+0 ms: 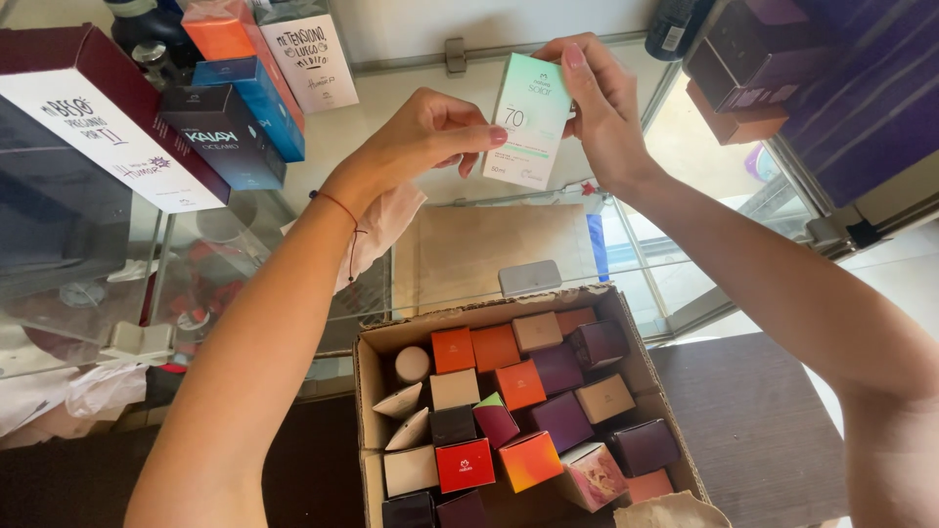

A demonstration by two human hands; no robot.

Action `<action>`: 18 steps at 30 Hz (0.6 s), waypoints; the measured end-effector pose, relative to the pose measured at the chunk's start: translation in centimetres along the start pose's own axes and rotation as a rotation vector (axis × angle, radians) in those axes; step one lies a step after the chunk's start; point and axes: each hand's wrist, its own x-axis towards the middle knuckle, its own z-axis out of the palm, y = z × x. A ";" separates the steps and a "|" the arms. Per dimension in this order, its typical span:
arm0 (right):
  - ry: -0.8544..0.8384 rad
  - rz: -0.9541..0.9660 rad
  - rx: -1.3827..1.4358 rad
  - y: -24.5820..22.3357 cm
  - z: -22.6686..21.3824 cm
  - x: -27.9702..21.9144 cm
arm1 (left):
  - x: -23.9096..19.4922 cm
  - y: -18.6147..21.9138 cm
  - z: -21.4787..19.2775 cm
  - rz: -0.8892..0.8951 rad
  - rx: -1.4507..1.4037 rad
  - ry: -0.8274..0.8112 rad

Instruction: Packing small cosmetic boxes from a glass shelf into a cardboard box

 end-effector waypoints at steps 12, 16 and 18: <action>0.008 -0.038 -0.008 0.6 0.0 0.2 | 0.0 0.2 -0.1 -0.010 0.022 -0.006; -0.005 -0.058 -0.008 0.5 -0.1 0.2 | 0.2 -0.1 -0.2 0.006 0.028 -0.019; -0.004 -0.068 -0.011 0.4 0.0 0.1 | 0.2 -0.1 -0.2 0.009 0.031 -0.023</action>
